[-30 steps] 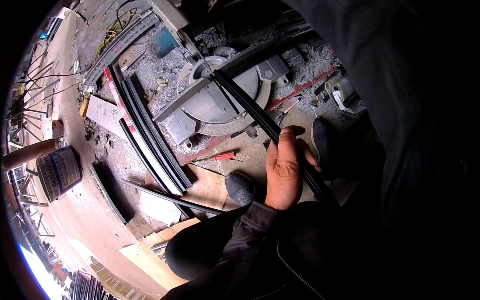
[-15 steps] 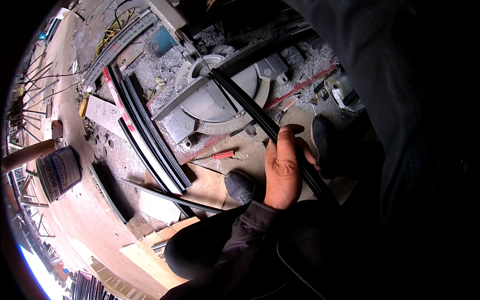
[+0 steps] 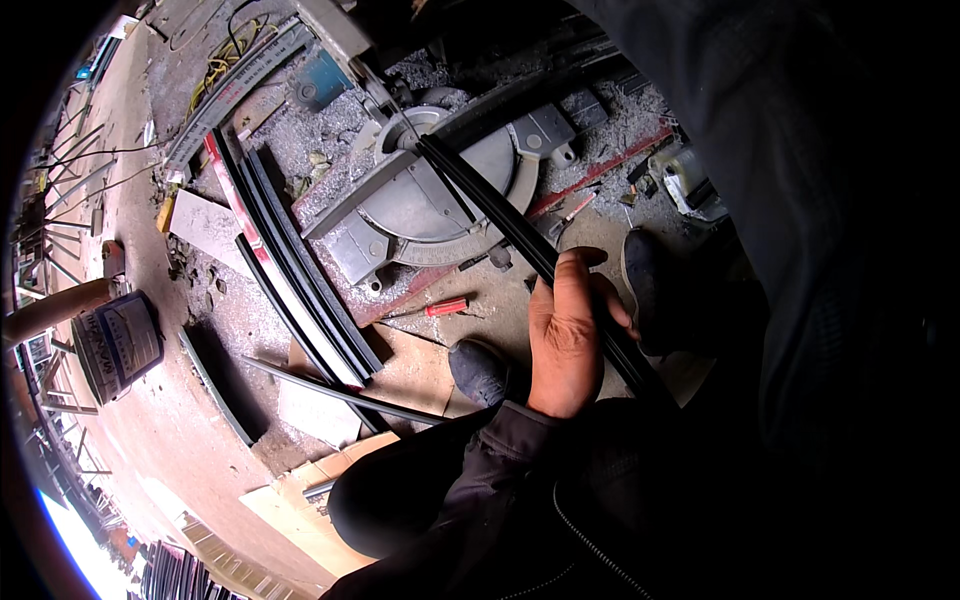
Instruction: The person measures a long black profile with a tape measure and marks it with a marker. They then place the profile on a miter saw and cut it at the marked point. The person repeats this process for several other profiles, measuring, marking, and cutting them to specific lengths.
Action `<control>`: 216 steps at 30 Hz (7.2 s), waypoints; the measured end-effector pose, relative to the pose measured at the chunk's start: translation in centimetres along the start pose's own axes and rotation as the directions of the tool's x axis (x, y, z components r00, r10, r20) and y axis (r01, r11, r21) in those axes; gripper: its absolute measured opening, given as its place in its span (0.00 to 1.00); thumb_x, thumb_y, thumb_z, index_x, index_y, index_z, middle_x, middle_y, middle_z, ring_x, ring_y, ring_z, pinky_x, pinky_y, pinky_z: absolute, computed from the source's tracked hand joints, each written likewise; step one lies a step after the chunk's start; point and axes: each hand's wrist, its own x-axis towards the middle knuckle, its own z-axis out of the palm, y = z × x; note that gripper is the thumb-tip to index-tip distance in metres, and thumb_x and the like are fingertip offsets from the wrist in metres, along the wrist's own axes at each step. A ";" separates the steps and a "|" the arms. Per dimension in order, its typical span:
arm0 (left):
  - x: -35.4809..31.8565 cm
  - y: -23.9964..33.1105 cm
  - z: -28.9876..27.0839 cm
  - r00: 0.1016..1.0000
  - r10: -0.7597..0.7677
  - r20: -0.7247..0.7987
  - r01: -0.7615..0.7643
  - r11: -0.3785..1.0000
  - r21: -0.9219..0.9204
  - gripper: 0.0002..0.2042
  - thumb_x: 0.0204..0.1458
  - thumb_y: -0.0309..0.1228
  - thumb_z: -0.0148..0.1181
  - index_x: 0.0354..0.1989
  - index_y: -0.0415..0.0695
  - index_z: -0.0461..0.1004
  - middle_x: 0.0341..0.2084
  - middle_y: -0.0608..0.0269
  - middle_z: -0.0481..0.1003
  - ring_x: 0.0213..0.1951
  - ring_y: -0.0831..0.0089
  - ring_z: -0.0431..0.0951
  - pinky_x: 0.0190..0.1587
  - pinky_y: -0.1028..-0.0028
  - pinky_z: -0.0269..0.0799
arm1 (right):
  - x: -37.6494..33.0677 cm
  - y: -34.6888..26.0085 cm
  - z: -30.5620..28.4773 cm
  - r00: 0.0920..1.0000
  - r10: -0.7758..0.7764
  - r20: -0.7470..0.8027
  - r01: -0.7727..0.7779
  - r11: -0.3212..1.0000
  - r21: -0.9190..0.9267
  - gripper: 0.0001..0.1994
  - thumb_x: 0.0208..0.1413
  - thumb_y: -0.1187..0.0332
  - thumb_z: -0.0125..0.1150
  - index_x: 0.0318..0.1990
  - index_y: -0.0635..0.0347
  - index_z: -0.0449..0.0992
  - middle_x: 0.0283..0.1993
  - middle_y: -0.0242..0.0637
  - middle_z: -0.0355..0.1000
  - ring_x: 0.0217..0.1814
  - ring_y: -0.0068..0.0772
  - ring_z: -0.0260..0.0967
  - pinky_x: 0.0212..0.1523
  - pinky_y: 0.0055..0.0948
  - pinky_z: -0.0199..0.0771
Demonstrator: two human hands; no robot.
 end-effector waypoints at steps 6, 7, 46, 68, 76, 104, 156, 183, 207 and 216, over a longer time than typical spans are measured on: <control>-0.1 0.2 0.1 1.000 0.009 -0.010 -0.009 1.000 0.016 0.28 0.73 0.50 0.39 0.55 0.30 0.67 0.19 0.61 0.71 0.21 0.70 0.74 0.29 0.73 0.72 | -0.9 0.0 0.9 0.996 -0.081 -0.026 0.082 0.996 0.046 0.09 0.62 0.65 0.64 0.46 0.58 0.78 0.37 0.27 0.73 0.37 0.22 0.73 0.35 0.26 0.77; -0.1 0.1 0.2 1.000 0.006 -0.006 -0.006 1.000 0.019 0.28 0.73 0.50 0.39 0.55 0.30 0.67 0.19 0.61 0.71 0.21 0.70 0.74 0.29 0.73 0.72 | -0.6 0.2 0.2 0.997 -0.076 0.016 0.075 0.996 0.043 0.09 0.62 0.66 0.64 0.46 0.58 0.78 0.37 0.27 0.74 0.38 0.22 0.73 0.36 0.26 0.77; -0.3 0.1 0.4 0.998 0.018 -0.052 -0.015 0.998 0.054 0.27 0.73 0.50 0.39 0.51 0.31 0.69 0.20 0.61 0.72 0.21 0.71 0.74 0.28 0.74 0.71 | 1.4 0.1 1.7 0.977 0.014 -0.211 -0.045 0.989 -0.142 0.09 0.61 0.67 0.66 0.29 0.56 0.77 0.24 0.25 0.67 0.22 0.22 0.65 0.21 0.30 0.67; 0.0 -0.1 0.3 0.997 0.051 -0.059 -0.046 0.995 0.085 0.26 0.73 0.50 0.41 0.51 0.32 0.66 0.18 0.61 0.73 0.19 0.71 0.74 0.25 0.72 0.72 | 0.5 -0.4 3.2 0.953 0.048 -0.299 -0.118 0.969 -0.219 0.07 0.60 0.68 0.62 0.31 0.60 0.77 0.26 0.30 0.70 0.23 0.25 0.68 0.22 0.32 0.70; 0.2 -0.3 0.2 0.997 0.063 -0.054 -0.058 0.994 0.090 0.26 0.73 0.50 0.42 0.50 0.33 0.66 0.18 0.60 0.73 0.19 0.71 0.74 0.25 0.72 0.72 | 1.1 -0.4 3.3 0.939 0.043 -0.342 -0.143 0.952 -0.272 0.07 0.59 0.69 0.61 0.33 0.62 0.78 0.27 0.33 0.72 0.24 0.27 0.68 0.23 0.35 0.69; 0.1 -0.5 0.4 0.988 0.054 -0.142 -0.038 0.992 0.117 0.23 0.70 0.49 0.47 0.48 0.36 0.71 0.18 0.61 0.72 0.19 0.70 0.74 0.24 0.72 0.72 | -1.0 -1.3 5.0 0.910 0.008 -0.414 -0.174 0.915 -0.364 0.10 0.57 0.67 0.58 0.34 0.67 0.78 0.29 0.38 0.73 0.26 0.31 0.68 0.24 0.39 0.66; 1.7 -0.7 0.5 0.983 0.127 -0.129 -0.097 0.970 0.221 0.25 0.70 0.47 0.43 0.52 0.31 0.70 0.20 0.61 0.72 0.21 0.71 0.74 0.28 0.73 0.70 | -4.3 -0.8 7.4 0.850 -0.071 -0.522 -0.171 0.901 -0.400 0.31 0.60 0.62 0.59 0.67 0.72 0.62 0.43 0.45 0.75 0.38 0.31 0.73 0.36 0.33 0.75; -0.4 -7.8 1.1 0.997 -0.083 0.000 0.082 0.996 0.038 0.24 0.71 0.48 0.46 0.51 0.33 0.66 0.25 0.54 0.77 0.25 0.65 0.80 0.29 0.67 0.77 | -0.7 -1.2 7.0 0.821 -0.016 -0.570 -0.311 0.826 -0.471 0.18 0.60 0.63 0.57 0.47 0.74 0.72 0.33 0.49 0.76 0.30 0.43 0.77 0.30 0.41 0.77; -10.5 1.5 -6.0 0.710 0.486 -0.510 -0.536 0.843 0.056 0.21 0.71 0.48 0.44 0.46 0.37 0.65 0.22 0.54 0.75 0.22 0.66 0.79 0.25 0.69 0.76 | -28.2 -2.4 20.5 0.980 0.190 -0.066 -0.200 0.883 -0.425 0.23 0.73 0.56 0.53 0.63 0.68 0.71 0.49 0.36 0.75 0.50 0.23 0.70 0.54 0.25 0.72; -12.2 6.7 -7.6 0.461 0.641 -0.613 -0.737 0.662 0.138 0.19 0.71 0.46 0.48 0.45 0.38 0.65 0.26 0.55 0.76 0.25 0.67 0.81 0.28 0.69 0.79 | -36.0 -5.3 27.2 0.826 0.548 0.130 -0.419 0.752 -0.509 0.20 0.68 0.52 0.60 0.49 0.64 0.73 0.28 0.41 0.74 0.30 0.32 0.73 0.36 0.33 0.73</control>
